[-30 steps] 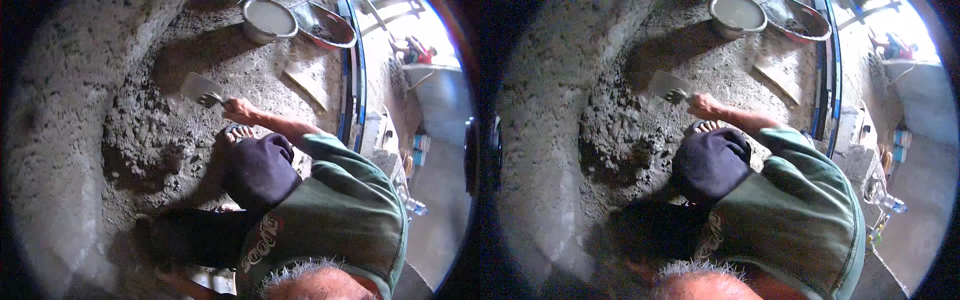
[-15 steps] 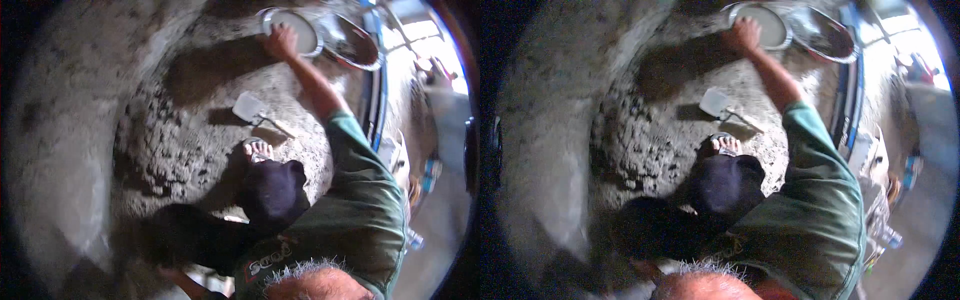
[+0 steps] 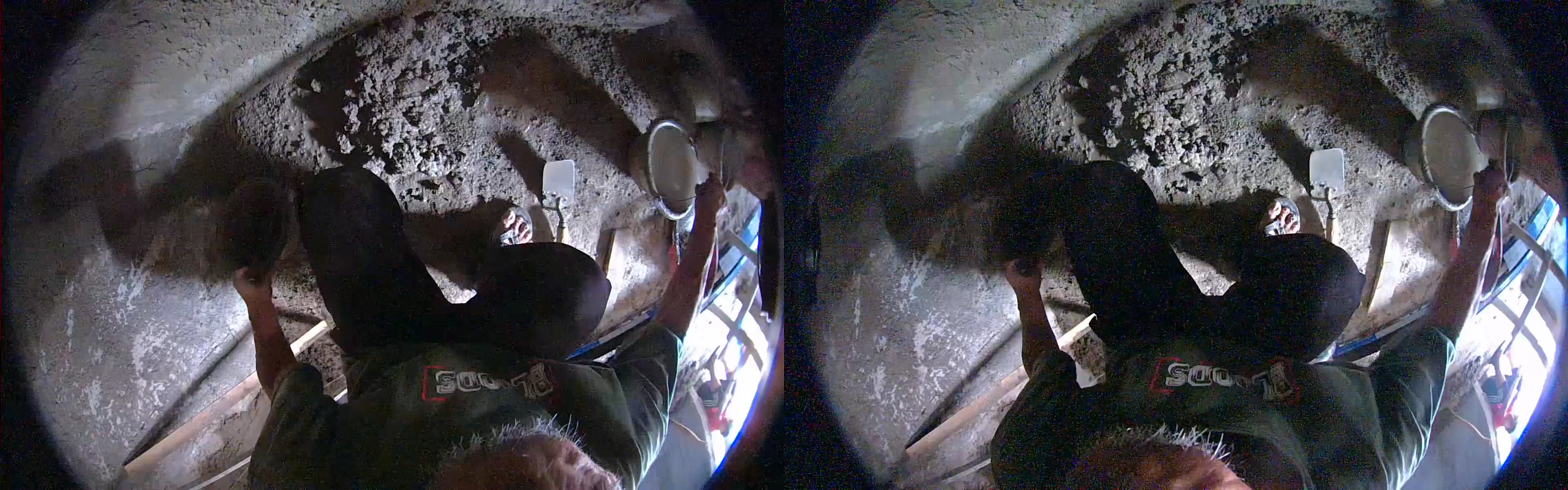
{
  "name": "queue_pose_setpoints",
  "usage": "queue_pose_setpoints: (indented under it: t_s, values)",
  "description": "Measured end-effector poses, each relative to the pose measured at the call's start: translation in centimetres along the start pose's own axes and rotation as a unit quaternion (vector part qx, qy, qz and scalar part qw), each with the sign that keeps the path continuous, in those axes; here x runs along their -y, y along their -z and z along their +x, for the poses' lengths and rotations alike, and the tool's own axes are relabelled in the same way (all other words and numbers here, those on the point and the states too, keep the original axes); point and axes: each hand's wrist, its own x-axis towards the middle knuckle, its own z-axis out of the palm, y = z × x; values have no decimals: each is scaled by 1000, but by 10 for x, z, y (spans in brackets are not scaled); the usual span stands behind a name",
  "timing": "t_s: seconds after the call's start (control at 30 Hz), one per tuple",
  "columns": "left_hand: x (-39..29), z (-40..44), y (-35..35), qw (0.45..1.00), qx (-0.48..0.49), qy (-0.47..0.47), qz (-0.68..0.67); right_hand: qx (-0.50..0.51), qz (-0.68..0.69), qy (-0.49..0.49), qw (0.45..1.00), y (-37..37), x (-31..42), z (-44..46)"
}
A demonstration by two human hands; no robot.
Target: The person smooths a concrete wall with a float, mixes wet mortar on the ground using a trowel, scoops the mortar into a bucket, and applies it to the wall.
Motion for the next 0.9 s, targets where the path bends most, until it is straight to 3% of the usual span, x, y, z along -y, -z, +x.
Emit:
queue_pose_setpoints:
  t_s: [0.03,0.07,0.1,0.13,0.17,0.23,0.27,0.3,0.33,0.37,0.4,0.43,0.47,0.53,0.63,0.7,0.73,0.77,0.83,0.9]
  values:
    - [1,1,8,1000,2,-3,-6,-14,34,-5,999,9,-8,-2]
    - [6,1,10,988,-23,19,-150,7,152,-51,987,32,-7,4]
    - [13,2,17,914,-29,142,-380,29,269,-92,958,54,-4,9]
    - [24,4,25,766,-97,252,-583,53,380,-131,914,81,2,14]
    - [23,0,25,761,-96,257,-588,74,484,-166,856,109,8,21]
    - [21,-6,28,805,-104,220,-541,94,573,-197,790,142,11,36]
    - [55,-4,32,723,-103,268,-629,90,582,-192,785,162,15,46]
    - [70,-7,30,717,-97,272,-634,83,553,-156,814,184,26,58]
    - [81,-11,26,758,-72,224,-608,66,488,-89,866,210,41,73]
    - [61,-22,30,943,-5,85,-321,34,386,1,922,237,60,91]
    - [40,-33,34,998,-39,-57,9,-5,279,90,956,266,83,109]
    - [43,-35,29,998,-39,-55,0,-43,189,169,966,295,109,129]
    - [47,-33,25,972,-65,18,-227,-79,128,242,959,329,143,144]
    - [53,-32,18,887,-85,93,-444,-138,87,366,916,385,202,173]
    - [51,-41,13,882,-93,77,-455,-202,44,504,838,461,298,201]
    - [28,-44,27,742,-92,214,-629,-207,49,527,823,494,346,198]
    - [19,-46,29,739,-96,212,-632,-211,53,535,817,508,366,198]
    - [14,-50,33,794,-98,185,-571,-214,58,539,813,516,380,195]
    - [24,-52,38,843,-103,158,-504,-217,69,535,814,525,393,193]
    - [52,-51,43,692,-100,244,-672,-209,83,518,826,522,386,186]
